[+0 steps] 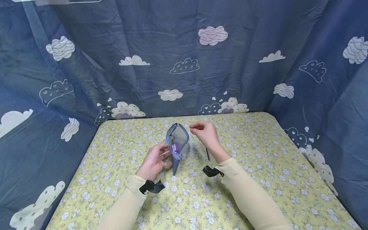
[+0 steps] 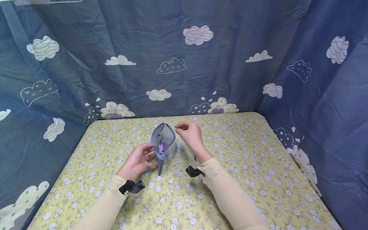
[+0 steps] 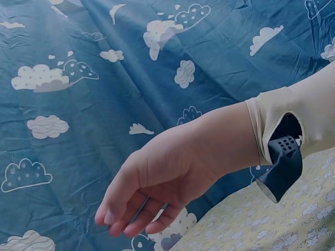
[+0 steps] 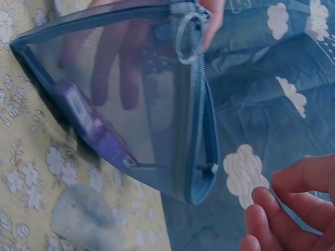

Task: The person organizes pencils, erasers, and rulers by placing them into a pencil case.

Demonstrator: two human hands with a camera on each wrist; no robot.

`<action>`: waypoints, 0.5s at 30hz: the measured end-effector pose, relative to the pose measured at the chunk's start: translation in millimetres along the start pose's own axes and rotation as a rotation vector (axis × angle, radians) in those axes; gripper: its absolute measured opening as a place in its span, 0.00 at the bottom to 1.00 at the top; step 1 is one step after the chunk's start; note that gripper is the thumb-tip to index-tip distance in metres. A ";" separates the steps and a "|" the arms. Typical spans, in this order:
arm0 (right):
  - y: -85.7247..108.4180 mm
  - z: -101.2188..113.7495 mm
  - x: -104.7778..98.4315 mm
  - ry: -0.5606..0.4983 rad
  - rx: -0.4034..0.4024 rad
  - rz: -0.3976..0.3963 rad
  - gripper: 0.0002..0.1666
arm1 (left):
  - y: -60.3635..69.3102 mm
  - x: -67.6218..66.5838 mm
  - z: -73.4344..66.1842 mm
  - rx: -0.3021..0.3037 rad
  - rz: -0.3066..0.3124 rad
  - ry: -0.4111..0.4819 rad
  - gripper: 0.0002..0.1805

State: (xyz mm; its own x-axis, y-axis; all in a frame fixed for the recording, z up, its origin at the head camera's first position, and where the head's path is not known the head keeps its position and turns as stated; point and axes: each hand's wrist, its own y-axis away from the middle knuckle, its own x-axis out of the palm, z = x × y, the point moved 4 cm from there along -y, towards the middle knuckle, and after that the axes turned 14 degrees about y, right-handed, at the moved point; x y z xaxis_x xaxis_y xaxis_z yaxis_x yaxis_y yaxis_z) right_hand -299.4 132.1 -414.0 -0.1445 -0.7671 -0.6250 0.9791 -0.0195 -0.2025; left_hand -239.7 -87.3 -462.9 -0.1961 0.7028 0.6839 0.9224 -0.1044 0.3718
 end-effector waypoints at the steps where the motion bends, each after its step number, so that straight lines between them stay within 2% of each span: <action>1: 0.2 -1.2 -2.3 -0.006 0.004 -0.004 0.05 | -0.1 -0.3 0.3 0.001 0.000 -0.003 0.06; 15: -0.3 -20.7 -29.3 -0.096 0.077 -0.026 0.09 | 0.4 0.7 1.5 0.010 0.004 -0.018 0.07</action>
State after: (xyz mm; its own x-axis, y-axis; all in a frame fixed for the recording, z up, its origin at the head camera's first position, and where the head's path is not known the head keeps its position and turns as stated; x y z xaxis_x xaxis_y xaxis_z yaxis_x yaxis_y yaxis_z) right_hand -298.4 167.9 -411.2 -0.1590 -0.8238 -0.5441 0.9839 -0.0863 -0.1568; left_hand -239.0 -85.7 -463.2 -0.1867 0.7151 0.6736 0.9266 -0.0997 0.3627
